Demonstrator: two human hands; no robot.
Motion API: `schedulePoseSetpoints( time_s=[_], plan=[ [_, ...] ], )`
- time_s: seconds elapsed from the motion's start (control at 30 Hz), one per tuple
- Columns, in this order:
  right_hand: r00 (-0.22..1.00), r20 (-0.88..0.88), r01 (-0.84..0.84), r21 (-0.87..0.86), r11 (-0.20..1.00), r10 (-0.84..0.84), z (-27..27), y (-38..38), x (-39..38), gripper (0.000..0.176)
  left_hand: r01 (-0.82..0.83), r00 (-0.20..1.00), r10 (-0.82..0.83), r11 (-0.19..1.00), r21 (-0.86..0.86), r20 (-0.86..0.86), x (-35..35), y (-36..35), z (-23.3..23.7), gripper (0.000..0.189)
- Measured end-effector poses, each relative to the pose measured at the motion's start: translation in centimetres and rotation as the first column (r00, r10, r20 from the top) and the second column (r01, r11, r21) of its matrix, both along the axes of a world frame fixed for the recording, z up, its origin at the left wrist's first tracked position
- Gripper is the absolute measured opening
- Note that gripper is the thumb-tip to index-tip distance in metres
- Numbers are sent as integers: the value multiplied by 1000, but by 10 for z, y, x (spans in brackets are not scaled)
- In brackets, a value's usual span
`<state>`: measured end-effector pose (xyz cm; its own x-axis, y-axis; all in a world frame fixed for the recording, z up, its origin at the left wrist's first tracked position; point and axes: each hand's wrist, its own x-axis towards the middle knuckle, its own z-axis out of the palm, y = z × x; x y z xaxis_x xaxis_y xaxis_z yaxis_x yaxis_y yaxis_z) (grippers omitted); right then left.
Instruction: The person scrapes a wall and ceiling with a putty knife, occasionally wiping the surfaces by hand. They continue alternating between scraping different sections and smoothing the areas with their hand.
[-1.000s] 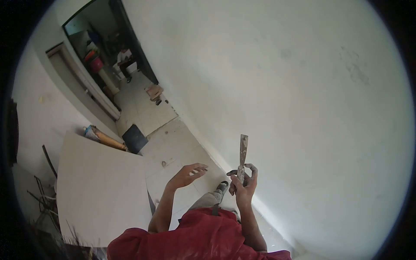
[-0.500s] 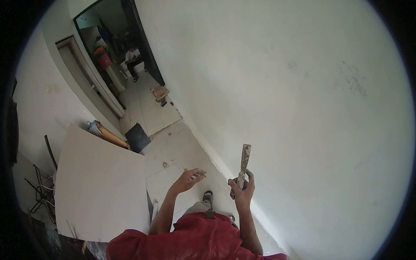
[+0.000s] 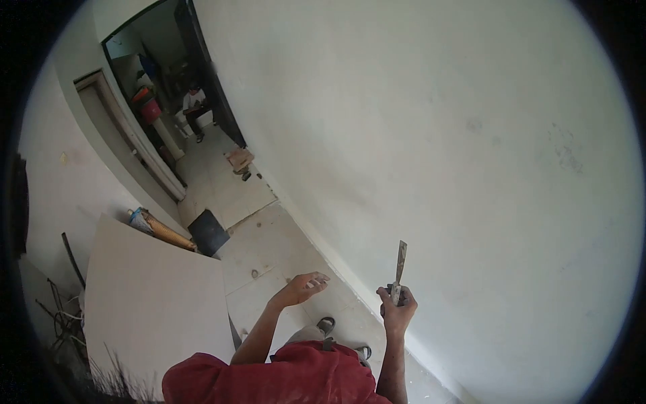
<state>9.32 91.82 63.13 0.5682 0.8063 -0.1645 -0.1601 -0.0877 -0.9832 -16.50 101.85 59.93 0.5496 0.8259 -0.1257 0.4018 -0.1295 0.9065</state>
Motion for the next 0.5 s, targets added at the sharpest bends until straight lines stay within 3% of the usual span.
schedulePoseSetpoints(
  time_s=[0.07, 0.2, 0.33, 0.4, 0.47, 0.5],
  plan=[
    [999, -8, 53, 36, 998, -53, 14, 1, -8, 16, 40, 999, -41, 999, -28, -17, -7, 11, 0, 36],
    [994, 31, 105, 46, 993, -106, 6, 5, -23, 13, 105, 994, -105, 994, -33, -15, -22, 36, -7, 37],
    [980, -43, 199, 119, 973, -195, -5, 35, -54, 12, 162, 986, -160, 986, -43, 47, -45, 86, -35, 38],
    [975, -51, 216, -6, 976, -216, -3, 37, -59, 15, 134, 990, -131, 990, -51, 52, -52, 97, -46, 39],
    [967, -52, 251, -13, 968, -251, -9, 38, -65, 20, 185, 980, -179, 981, -65, 90, -64, 111, -74, 42],
    [967, 44, 252, -41, 967, -250, -6, 38, -68, 22, 179, 980, -167, 977, -115, 105, -69, 115, -79, 38]
  ],
)
